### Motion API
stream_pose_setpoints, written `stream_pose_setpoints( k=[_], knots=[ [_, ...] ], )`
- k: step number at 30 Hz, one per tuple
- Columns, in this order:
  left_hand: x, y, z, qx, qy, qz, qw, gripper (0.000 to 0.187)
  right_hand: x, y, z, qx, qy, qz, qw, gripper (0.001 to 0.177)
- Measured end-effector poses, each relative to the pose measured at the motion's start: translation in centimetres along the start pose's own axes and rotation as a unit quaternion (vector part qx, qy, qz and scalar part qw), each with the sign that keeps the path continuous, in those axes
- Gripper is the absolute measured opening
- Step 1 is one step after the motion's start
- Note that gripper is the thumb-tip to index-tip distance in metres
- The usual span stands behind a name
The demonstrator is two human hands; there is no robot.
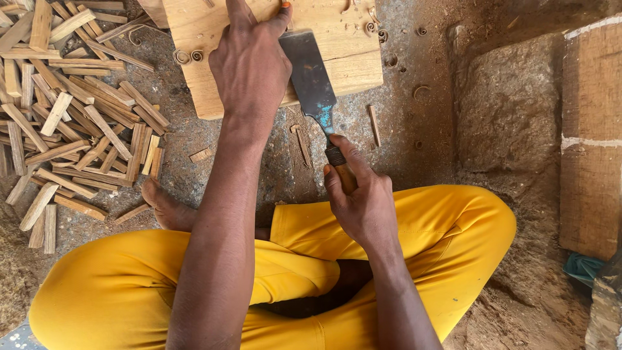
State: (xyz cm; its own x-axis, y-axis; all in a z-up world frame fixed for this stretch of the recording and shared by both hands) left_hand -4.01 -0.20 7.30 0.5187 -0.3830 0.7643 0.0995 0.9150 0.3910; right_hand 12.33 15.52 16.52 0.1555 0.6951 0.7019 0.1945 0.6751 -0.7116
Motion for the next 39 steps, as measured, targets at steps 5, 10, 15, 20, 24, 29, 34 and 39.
stream_pose_setpoints(
  k=[5,10,15,20,24,29,34,39],
  knots=[
    [-0.01,0.04,-0.17,-0.002,0.016,-0.009,1.0,0.034,-0.12,-0.14,0.03,-0.004,-0.005,0.007,1.0,0.044],
    [-0.11,0.2,-0.21,0.004,0.02,-0.012,1.0,0.04,-0.2,-0.01,0.09,-0.017,-0.012,0.0,1.0,0.044],
    [0.06,0.23,-0.21,0.002,0.024,-0.012,1.0,0.042,-0.25,-0.16,0.02,-0.007,-0.01,0.0,1.0,0.043],
    [-0.03,0.16,-0.21,0.007,0.02,-0.017,1.0,0.042,-0.15,-0.21,0.06,0.001,-0.003,-0.008,1.0,0.044],
    [0.06,0.17,-0.32,0.002,0.03,-0.022,0.999,0.042,-0.25,-0.04,0.04,-0.013,-0.009,-0.006,1.0,0.045],
    [0.16,0.28,-0.29,-0.003,0.036,-0.014,0.999,0.044,-0.24,0.03,0.11,-0.012,-0.011,-0.004,1.0,0.045],
    [0.11,0.17,-0.2,0.0,0.031,-0.017,0.999,0.043,-0.24,0.1,0.17,-0.009,-0.009,-0.01,1.0,0.044],
    [0.17,0.26,-0.31,-0.005,0.04,-0.017,0.999,0.043,-0.31,0.16,0.21,0.008,-0.014,-0.014,1.0,0.044]
  ],
)
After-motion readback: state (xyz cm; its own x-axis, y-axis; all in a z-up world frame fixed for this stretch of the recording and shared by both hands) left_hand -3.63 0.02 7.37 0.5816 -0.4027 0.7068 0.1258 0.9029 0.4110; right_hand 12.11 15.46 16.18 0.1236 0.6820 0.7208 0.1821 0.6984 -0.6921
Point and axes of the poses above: each hand's wrist, its own z-axis towards the middle knuckle, its own x-axis out of the back of the hand, y = z × x, the point moved 4 cm from there along z, towards the middle knuckle, and after that the axes turned 14 degrees about y, right-handed, at the moved point
